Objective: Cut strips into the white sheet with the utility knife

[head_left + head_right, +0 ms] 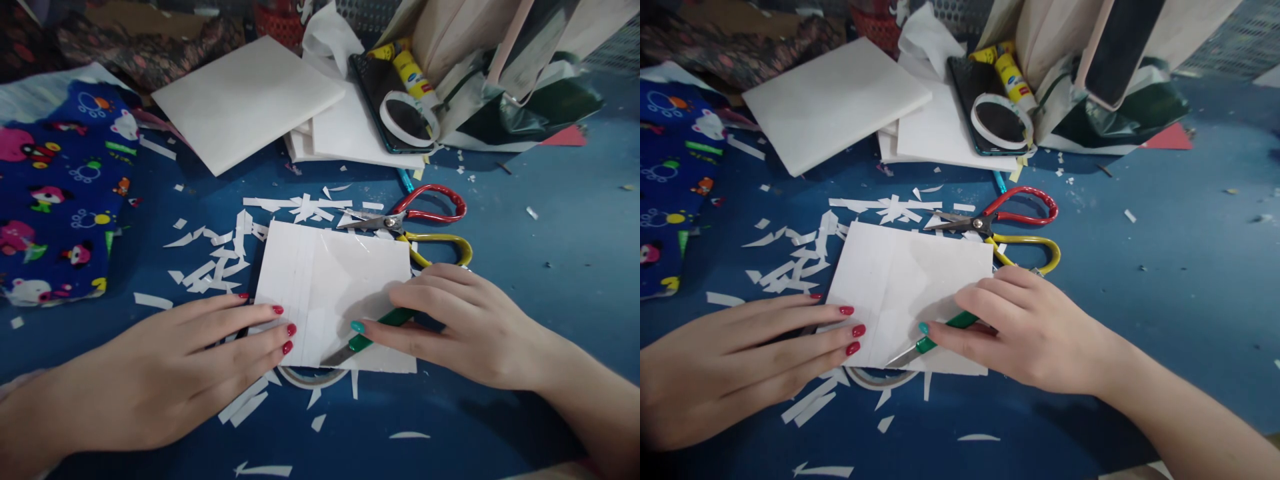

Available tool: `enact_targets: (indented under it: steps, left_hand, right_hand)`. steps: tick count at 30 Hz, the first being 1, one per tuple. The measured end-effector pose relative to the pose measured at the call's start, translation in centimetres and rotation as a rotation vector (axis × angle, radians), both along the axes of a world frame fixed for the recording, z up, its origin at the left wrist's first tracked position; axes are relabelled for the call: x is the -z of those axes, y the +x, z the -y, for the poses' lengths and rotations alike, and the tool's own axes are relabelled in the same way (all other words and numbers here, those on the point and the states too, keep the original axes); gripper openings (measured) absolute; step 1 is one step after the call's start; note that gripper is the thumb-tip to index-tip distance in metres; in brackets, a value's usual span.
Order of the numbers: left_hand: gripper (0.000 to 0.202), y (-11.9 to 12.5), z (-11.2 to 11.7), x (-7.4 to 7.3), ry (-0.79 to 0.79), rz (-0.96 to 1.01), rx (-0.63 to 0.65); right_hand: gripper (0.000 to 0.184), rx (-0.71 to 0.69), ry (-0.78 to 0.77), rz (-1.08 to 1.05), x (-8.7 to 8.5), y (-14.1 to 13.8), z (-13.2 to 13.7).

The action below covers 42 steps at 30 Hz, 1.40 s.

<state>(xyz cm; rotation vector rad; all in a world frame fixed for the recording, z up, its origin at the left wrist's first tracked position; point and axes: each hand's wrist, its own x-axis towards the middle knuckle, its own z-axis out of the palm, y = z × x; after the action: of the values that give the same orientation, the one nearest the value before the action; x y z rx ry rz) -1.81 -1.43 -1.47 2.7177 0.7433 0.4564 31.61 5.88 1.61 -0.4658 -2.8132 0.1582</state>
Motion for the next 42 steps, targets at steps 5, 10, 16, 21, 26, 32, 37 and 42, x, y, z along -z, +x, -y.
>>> enact_targets:
  steps: [5,10,16,21,26,32,37,42]
  left_hand:
    - [0.039,-0.07,0.02,-0.02,0.015,-0.022,0.015]
    - [0.041,-0.30,0.40,0.38,-0.003,-0.029,-0.001]
    - [0.039,-0.10,0.11,-0.09,-0.002,-0.017,0.009]
    - [0.042,-0.17,0.28,0.23,-0.017,0.004,-0.017]
    - [0.042,-0.11,0.36,0.23,-0.046,0.025,-0.038]
    - [0.041,-0.22,0.29,0.17,-0.033,0.010,-0.021]
    - [0.043,-0.39,0.52,0.52,-0.054,-0.008,-0.031]
    - [0.043,-0.15,0.31,0.26,-0.016,0.008,-0.026]
  right_hand:
    - [0.020,0.012,-0.017,-0.010,0.11,0.15,0.11]
    - [0.022,-0.014,0.001,-0.005,-0.01,0.02,0.07]
    - [0.024,0.023,-0.022,-0.023,0.39,-0.15,0.30]
    - [0.022,0.026,-0.016,-0.040,0.59,-0.13,0.38]
    - [0.025,0.029,-0.016,-0.033,0.46,-0.16,0.19]
    - [0.025,0.001,0.017,-0.020,0.34,-0.22,0.08]
    - [0.025,-0.001,0.012,-0.014,0.37,-0.17,0.10]
    - [0.022,-0.010,0.003,0.001,0.07,-0.06,0.00]
